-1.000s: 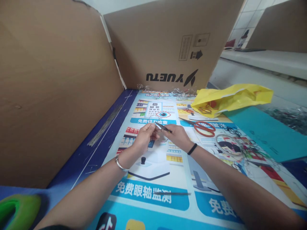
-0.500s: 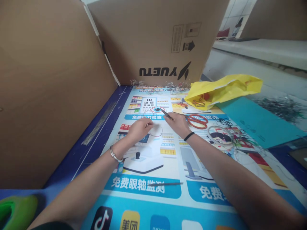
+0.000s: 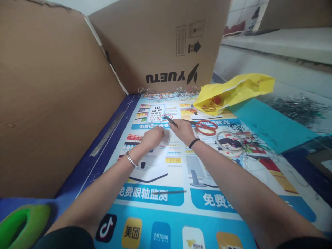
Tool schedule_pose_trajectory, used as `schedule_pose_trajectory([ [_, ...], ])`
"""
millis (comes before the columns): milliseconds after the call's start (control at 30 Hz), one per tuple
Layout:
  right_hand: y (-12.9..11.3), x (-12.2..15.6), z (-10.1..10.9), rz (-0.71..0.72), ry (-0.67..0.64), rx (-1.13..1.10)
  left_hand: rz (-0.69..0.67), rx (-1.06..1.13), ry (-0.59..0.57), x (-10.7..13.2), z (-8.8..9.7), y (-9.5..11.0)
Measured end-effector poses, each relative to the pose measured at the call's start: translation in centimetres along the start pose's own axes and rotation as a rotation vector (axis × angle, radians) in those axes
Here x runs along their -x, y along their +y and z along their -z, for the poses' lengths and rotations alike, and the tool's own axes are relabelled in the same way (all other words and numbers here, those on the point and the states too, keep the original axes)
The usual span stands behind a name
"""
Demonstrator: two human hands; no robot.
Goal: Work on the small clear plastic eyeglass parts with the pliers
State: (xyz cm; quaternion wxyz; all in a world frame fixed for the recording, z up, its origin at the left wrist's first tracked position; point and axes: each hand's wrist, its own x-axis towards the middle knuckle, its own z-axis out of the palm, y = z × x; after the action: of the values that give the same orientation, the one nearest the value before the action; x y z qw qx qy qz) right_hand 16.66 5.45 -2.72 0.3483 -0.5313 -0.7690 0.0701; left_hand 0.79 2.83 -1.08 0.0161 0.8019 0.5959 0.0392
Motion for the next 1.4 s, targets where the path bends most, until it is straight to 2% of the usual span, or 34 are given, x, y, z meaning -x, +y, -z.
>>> schedule_pose_trajectory([
  [133,0.0,0.0,-0.1,0.006,0.007,-0.017,0.012,-0.007,0.012,0.5,-0.2,0.4],
  [233,0.0,0.0,0.0,-0.001,0.008,-0.059,0.068,0.159,0.051,0.7,-0.2,-0.1],
  [367,-0.1,-0.1,0.1,-0.025,0.019,-0.160,0.216,0.608,0.195,1.7,-0.5,-1.1],
  [467,-0.4,0.0,0.0,-0.047,0.020,-0.245,0.328,1.051,0.179,2.6,-0.5,-1.3],
  [600,-0.9,0.3,-0.3,-0.105,0.000,-0.356,0.338,1.371,0.254,3.3,-0.2,-1.0],
  [667,-1.2,0.4,-0.4,-0.134,-0.011,-0.425,0.343,1.440,0.307,3.3,-0.2,-0.9],
  [767,-1.6,0.6,-0.5,-0.154,-0.030,-0.501,0.327,1.496,0.328,3.2,-0.3,-0.7],
  [900,-1.9,0.7,-0.6,-0.179,-0.046,-0.557,0.332,1.574,0.322,3.4,-0.3,-0.5],
  [1167,-2.9,1.0,-0.4,-0.238,-0.066,-0.642,0.413,1.752,0.277,4.1,1.2,0.2],
  [1400,-3.4,1.2,-0.4,-0.251,-0.102,-0.682,0.443,1.848,0.264,4.2,1.1,0.2],
])
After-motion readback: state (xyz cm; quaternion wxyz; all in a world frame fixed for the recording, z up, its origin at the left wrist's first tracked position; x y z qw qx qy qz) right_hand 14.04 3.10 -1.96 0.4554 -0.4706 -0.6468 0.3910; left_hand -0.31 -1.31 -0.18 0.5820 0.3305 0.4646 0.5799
